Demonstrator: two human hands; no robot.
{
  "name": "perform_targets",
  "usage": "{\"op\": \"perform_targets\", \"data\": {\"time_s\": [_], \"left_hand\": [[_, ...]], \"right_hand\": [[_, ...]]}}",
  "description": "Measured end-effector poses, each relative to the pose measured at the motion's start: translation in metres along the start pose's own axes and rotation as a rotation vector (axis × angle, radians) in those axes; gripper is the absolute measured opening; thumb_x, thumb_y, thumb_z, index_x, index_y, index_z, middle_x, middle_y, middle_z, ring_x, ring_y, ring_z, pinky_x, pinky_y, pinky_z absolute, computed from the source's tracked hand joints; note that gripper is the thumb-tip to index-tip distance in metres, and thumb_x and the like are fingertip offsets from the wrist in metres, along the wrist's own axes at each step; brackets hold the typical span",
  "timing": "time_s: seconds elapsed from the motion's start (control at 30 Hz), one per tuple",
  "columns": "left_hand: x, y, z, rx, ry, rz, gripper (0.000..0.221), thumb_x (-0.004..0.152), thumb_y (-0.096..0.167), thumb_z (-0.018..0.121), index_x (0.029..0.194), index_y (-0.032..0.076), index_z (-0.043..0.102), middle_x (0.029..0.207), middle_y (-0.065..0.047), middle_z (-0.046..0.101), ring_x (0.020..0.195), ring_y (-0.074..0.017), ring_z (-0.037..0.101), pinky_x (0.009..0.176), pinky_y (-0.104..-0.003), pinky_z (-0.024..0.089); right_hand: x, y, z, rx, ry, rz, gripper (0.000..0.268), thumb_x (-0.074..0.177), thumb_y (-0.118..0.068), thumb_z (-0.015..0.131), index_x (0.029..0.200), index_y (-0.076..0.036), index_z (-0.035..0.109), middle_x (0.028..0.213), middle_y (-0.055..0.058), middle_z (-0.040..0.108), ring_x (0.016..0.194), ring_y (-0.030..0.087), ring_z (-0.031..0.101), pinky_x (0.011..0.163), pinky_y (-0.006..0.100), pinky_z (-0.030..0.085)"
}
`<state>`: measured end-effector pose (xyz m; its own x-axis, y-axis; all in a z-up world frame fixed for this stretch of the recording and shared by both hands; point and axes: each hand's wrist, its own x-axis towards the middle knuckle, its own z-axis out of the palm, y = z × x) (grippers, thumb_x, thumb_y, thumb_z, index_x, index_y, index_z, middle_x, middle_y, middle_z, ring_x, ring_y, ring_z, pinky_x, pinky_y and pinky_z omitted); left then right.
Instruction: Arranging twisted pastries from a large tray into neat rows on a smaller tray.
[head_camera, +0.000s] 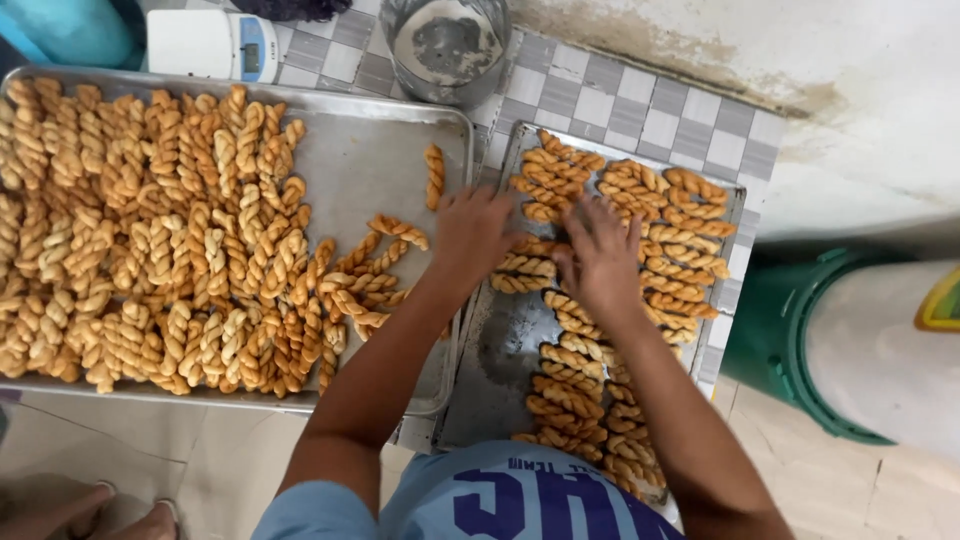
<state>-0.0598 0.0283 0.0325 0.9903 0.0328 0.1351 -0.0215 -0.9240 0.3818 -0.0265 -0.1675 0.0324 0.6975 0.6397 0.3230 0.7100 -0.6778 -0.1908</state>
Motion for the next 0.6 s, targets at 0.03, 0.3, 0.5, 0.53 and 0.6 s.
{"op": "perform_targets", "data": {"time_s": [0.03, 0.3, 0.5, 0.53, 0.6], "left_hand": [[-0.012, 0.002, -0.011, 0.02, -0.014, 0.027, 0.021, 0.074, 0.031, 0.07, 0.078, 0.013, 0.06, 0.08, -0.008, 0.058, 0.081, -0.0329, 0.062, 0.074, -0.05, 0.045], [-0.045, 0.009, 0.02, 0.101, -0.117, 0.097, 0.05, 0.059, 0.032, 0.083, 0.096, 0.01, 0.059, 0.09, -0.01, 0.056, 0.087, -0.0318, 0.059, 0.074, -0.044, 0.045], [-0.025, 0.016, 0.013, -0.115, -0.054, -0.024, 0.046, 0.068, 0.014, 0.078, 0.107, 0.005, 0.056, 0.109, -0.015, 0.05, 0.096, -0.0387, 0.059, 0.072, -0.046, 0.052], [-0.023, 0.017, 0.009, -0.202, -0.092, -0.088, 0.048, 0.071, 0.009, 0.075, 0.113, 0.003, 0.052, 0.119, -0.018, 0.046, 0.101, -0.0419, 0.057, 0.074, -0.048, 0.053], [-0.026, 0.018, 0.006, -0.118, -0.063, -0.086, 0.053, 0.071, 0.013, 0.077, 0.116, 0.003, 0.051, 0.117, -0.017, 0.047, 0.1, -0.0407, 0.057, 0.075, -0.048, 0.052]], "right_hand": [[0.006, 0.004, -0.005, 0.01, -0.04, 0.032, 0.063, 0.085, -0.039, 0.058, 0.141, -0.015, 0.04, 0.139, 0.015, 0.039, 0.13, 0.038, 0.033, 0.101, 0.063, 0.017], [0.053, 0.041, 0.026, -0.001, -0.37, 0.127, 0.066, 0.091, -0.051, 0.041, 0.145, -0.014, 0.029, 0.149, 0.015, 0.024, 0.136, 0.04, 0.02, 0.102, 0.068, 0.015], [0.031, 0.02, 0.004, -0.058, -0.359, 0.065, 0.069, 0.085, -0.047, 0.051, 0.142, -0.014, 0.035, 0.148, 0.016, 0.027, 0.136, 0.042, 0.019, 0.101, 0.068, 0.015], [0.024, 0.016, -0.001, -0.049, -0.37, 0.049, 0.072, 0.082, -0.046, 0.055, 0.143, -0.015, 0.034, 0.149, 0.016, 0.025, 0.136, 0.042, 0.017, 0.1, 0.068, 0.015], [0.01, 0.012, -0.008, -0.027, -0.386, 0.075, 0.071, 0.083, -0.045, 0.054, 0.143, -0.014, 0.033, 0.15, 0.015, 0.023, 0.137, 0.042, 0.015, 0.1, 0.069, 0.014]]}}
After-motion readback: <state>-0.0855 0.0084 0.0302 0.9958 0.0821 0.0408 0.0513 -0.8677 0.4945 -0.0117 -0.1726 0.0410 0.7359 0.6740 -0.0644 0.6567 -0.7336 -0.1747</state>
